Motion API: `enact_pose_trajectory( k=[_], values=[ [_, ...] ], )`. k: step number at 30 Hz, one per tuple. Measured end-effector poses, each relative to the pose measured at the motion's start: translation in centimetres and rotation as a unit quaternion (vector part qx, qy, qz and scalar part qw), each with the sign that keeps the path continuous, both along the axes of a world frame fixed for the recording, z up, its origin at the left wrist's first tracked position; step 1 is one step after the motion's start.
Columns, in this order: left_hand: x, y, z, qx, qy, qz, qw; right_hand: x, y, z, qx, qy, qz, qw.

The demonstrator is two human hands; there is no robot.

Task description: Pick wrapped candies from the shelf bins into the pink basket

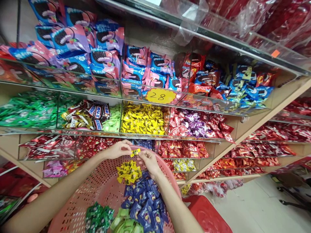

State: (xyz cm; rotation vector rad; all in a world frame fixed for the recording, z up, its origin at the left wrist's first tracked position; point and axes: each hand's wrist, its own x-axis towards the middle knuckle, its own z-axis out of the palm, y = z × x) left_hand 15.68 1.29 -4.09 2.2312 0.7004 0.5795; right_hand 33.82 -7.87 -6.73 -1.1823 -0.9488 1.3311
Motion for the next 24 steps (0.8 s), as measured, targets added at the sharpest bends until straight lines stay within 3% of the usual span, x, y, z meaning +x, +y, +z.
enact_pose_trajectory(
  k=[15,19,24],
  values=[
    [0.2,-0.1,-0.5,-0.01,0.02,0.002,1.0,-0.2,0.3,-0.6,0.114,-0.093,-0.047,0.988],
    [0.4,-0.5,0.3,-0.024,0.023,0.026,0.999,0.2,0.1,-0.6,0.154,-0.193,-0.013,0.969],
    [0.6,-0.6,0.5,-0.023,0.013,0.04,0.999,-0.6,-0.5,-0.8,0.166,-0.276,0.092,0.942]
  ],
)
